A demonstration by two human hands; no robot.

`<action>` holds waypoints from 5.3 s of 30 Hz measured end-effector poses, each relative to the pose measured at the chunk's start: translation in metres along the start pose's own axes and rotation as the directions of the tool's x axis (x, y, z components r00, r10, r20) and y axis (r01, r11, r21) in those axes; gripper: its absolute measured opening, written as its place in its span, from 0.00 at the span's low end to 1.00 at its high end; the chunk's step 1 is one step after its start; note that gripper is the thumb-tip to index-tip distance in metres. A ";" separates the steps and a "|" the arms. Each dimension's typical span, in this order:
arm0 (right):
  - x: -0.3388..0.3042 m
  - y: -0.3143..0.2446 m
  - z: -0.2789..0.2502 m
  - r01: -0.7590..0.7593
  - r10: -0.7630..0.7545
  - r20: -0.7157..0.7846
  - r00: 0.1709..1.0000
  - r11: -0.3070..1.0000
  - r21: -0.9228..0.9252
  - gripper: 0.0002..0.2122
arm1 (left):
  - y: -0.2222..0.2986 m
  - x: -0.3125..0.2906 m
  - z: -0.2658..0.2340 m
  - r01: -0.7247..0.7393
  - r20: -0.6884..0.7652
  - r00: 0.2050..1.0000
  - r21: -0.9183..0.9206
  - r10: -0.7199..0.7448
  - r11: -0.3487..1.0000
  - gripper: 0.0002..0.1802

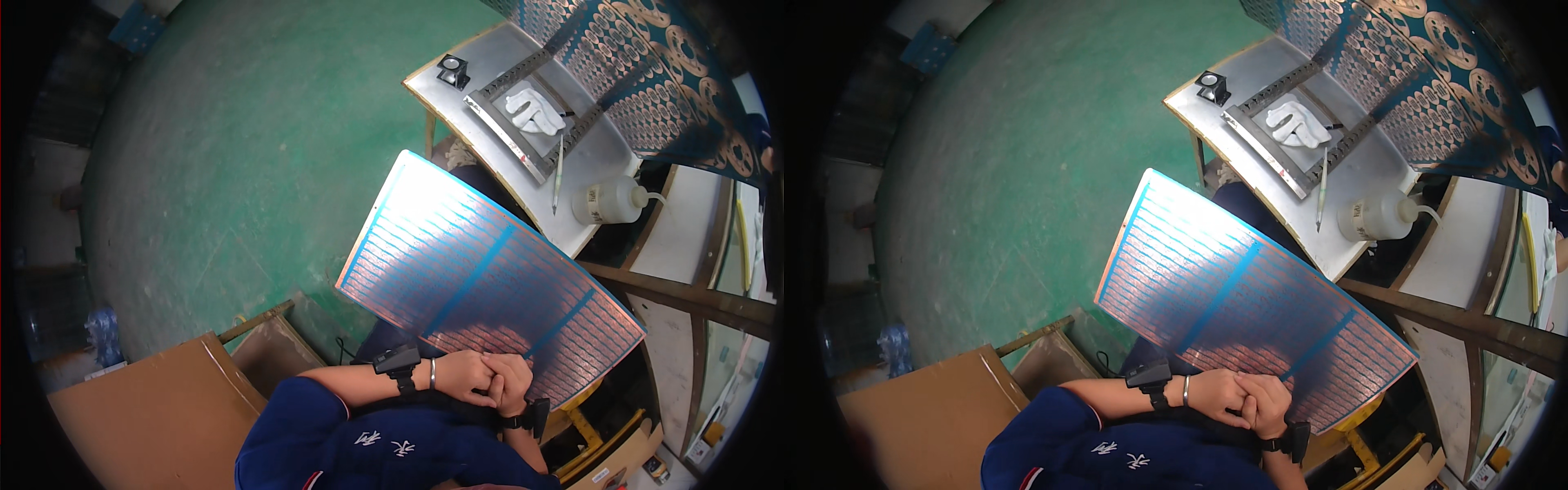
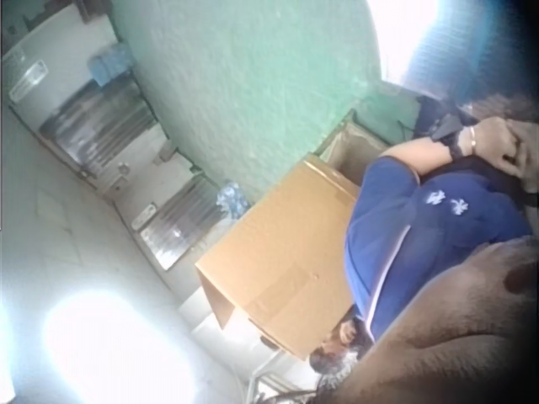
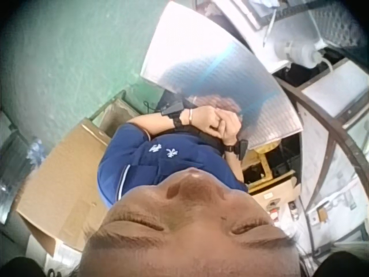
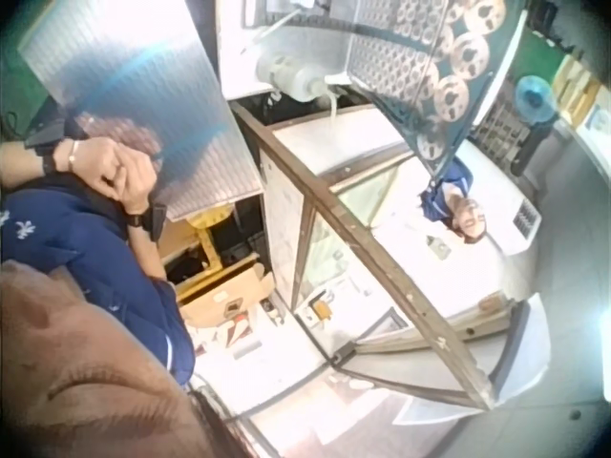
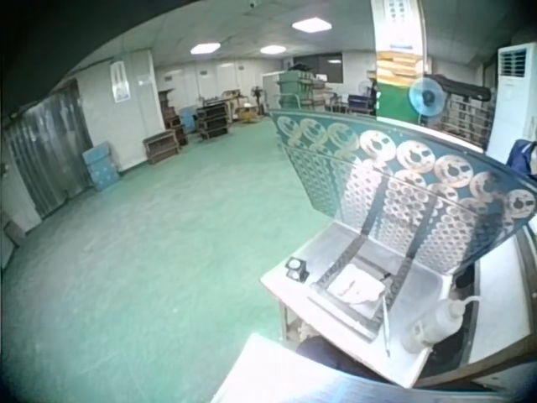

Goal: Recorder inspects a blue metal sheet and then secures a wearable sensor device to their wrist.

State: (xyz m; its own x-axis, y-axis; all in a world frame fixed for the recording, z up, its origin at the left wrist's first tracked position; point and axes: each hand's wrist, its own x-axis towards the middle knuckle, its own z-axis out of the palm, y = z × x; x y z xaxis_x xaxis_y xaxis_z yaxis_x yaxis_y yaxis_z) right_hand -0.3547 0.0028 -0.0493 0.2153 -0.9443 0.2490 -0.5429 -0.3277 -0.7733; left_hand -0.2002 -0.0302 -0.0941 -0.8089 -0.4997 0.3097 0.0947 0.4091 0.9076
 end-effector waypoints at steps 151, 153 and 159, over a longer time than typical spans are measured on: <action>0.400 -0.031 -0.142 -0.118 -0.409 -0.404 0.818 0.568 -0.814 0.10 | -0.005 -0.023 -0.098 0.319 -0.629 0.776 0.462 0.052 0.828 0.12; 0.401 -0.010 -0.144 -0.155 -0.382 -0.387 0.839 0.514 -0.844 0.09 | -0.004 -0.023 -0.099 0.323 -0.638 0.770 0.435 0.034 0.841 0.11; 0.403 0.026 -0.141 -0.209 -0.235 -0.364 0.901 0.499 -0.841 0.09 | -0.007 -0.023 -0.100 0.316 -0.600 0.800 0.452 0.022 0.834 0.11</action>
State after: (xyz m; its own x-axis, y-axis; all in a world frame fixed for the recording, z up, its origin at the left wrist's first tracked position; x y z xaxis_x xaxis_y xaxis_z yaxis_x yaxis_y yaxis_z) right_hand -0.3965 -0.3907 0.1133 0.0265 -0.7854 0.6185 -0.9986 0.0080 0.0530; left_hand -0.1244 -0.0980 -0.0795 -0.2968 -0.8485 0.4381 -0.4390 0.5286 0.7265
